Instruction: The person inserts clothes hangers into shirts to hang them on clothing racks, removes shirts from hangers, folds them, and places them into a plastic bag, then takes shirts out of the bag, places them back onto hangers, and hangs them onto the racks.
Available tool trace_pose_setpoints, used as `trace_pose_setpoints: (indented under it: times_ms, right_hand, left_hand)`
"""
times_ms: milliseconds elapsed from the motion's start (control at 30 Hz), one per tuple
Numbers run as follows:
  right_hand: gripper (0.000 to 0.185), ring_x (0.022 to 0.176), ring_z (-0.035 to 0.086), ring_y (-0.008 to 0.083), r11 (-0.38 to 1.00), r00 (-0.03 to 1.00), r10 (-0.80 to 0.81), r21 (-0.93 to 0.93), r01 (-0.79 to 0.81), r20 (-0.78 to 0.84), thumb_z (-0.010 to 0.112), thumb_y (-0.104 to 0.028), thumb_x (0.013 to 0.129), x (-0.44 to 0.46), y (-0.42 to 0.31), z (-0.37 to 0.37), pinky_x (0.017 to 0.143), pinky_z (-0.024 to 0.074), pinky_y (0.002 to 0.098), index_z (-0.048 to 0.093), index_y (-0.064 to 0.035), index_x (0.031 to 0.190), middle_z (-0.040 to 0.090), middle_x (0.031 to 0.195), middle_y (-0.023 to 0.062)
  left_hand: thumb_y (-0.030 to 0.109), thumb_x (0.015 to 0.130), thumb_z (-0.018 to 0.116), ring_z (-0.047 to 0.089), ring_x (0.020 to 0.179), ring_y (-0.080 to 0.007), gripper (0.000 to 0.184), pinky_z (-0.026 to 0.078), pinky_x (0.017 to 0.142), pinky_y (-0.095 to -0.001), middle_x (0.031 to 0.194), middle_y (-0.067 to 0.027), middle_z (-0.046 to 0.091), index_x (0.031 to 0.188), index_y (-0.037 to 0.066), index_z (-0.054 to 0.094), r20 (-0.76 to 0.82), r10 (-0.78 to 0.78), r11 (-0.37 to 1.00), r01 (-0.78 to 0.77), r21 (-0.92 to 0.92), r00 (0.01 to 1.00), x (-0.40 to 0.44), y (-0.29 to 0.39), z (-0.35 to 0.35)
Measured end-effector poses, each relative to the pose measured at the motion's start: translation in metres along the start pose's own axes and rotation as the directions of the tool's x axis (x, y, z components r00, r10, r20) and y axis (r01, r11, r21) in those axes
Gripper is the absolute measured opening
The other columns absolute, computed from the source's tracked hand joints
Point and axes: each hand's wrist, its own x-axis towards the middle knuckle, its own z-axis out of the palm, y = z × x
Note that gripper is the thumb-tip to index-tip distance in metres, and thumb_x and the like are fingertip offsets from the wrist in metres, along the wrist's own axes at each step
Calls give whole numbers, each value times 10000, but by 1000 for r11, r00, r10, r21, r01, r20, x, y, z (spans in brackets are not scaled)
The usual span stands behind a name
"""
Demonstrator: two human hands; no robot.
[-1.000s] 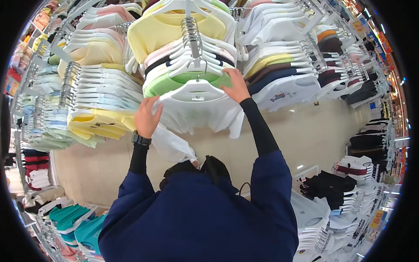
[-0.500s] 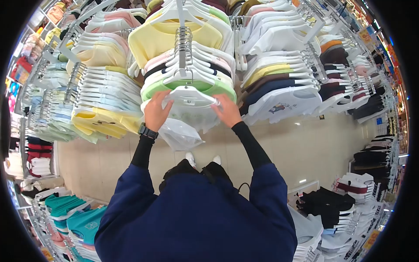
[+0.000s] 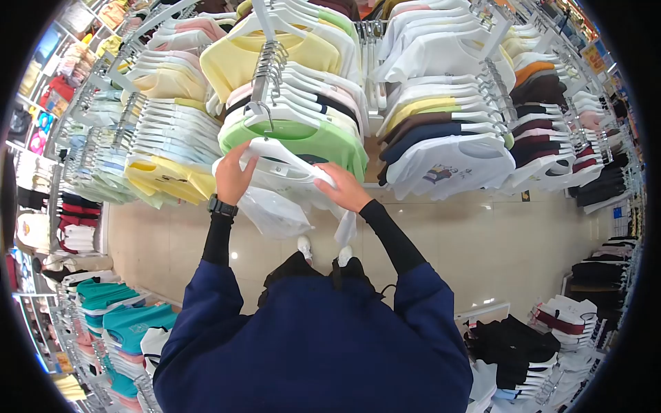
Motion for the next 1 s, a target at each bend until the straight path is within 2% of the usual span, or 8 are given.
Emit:
trace_pose_setpoints:
  times_ms: [100, 200, 300, 400, 600, 767, 900, 1000]
  right_hand:
    - [430, 1090, 579, 261, 978, 990, -137, -165, 130, -35, 586, -245, 935, 0, -4, -2, 929, 449, 349, 515, -10, 1288, 583, 1188, 137]
    - [435, 1102, 564, 244, 993, 993, 40, 110, -53, 115, 606, -226, 919, 1, -9, -10, 954, 431, 331, 519, -3, 1283, 565, 1213, 135]
    - [472, 1130, 543, 205, 978, 975, 130, 139, -155, 178, 630, -178, 893, 1, -13, -8, 988, 405, 319, 490, -14, 1314, 549, 1258, 104]
    - [535, 1166, 521, 171, 779, 991, 15, 621, -94, 132, 651, -137, 867, 7, 4, 7, 1011, 391, 324, 448, -31, 1351, 533, 1287, 73]
    - [438, 1063, 523, 113, 449, 974, 90, 865, -225, 207, 666, -125, 859, 1, 7, 23, 934, 410, 271, 480, -43, 1247, 540, 1231, 54]
    - [204, 816, 468, 41, 601, 982, 134, 776, -190, 136, 675, -150, 879, -13, 19, 28, 746, 389, 214, 501, -63, 939, 511, 906, -25]
    - [255, 687, 428, 38, 823, 969, 197, 512, -246, 148, 720, -215, 861, -31, 13, 7, 608, 358, 236, 554, -42, 772, 522, 769, -37]
    - [301, 638, 431, 80, 946, 995, 94, 309, -93, 10, 757, -242, 813, -42, -10, -11, 572, 349, 261, 584, 2, 781, 518, 739, 7]
  left_hand:
    - [181, 823, 709, 647, 936, -308, 366, 510, 768, -383, 1055, -109, 668, 1177, 116, 641, 18, -31, 995, 33, -90, 999, 7, 11, -4]
    - [193, 817, 718, 648, 950, -305, 366, 509, 790, -373, 1058, -118, 670, 1164, 100, 649, 10, -21, 987, 23, -157, 1000, 17, 20, -5]
    - [218, 814, 730, 651, 955, -297, 352, 508, 808, -364, 1060, -118, 671, 1131, 80, 665, 33, -6, 978, 13, -207, 999, 26, 29, -5]
    - [245, 813, 740, 652, 957, -286, 333, 507, 815, -360, 1066, -112, 672, 1092, 72, 682, 26, 27, 980, -21, -197, 999, 31, 30, 4]
    - [277, 824, 737, 643, 967, -286, 315, 500, 827, -362, 1074, -122, 665, 1067, 80, 695, 35, 35, 974, -27, -225, 999, 28, 38, 5]
    - [289, 834, 730, 636, 965, -296, 320, 493, 831, -362, 1078, -126, 661, 1082, 90, 691, 114, 47, 983, -25, -183, 992, 25, 36, -2]
    - [288, 853, 714, 634, 959, -295, 317, 489, 824, -358, 1049, -130, 668, 1096, 86, 681, 191, 57, 971, -10, -238, 980, 29, 23, -4]
    - [286, 875, 696, 636, 943, -278, 308, 488, 815, -347, 1022, -132, 675, 1098, 74, 675, 220, -9, 942, 82, -326, 976, 28, 18, 1]
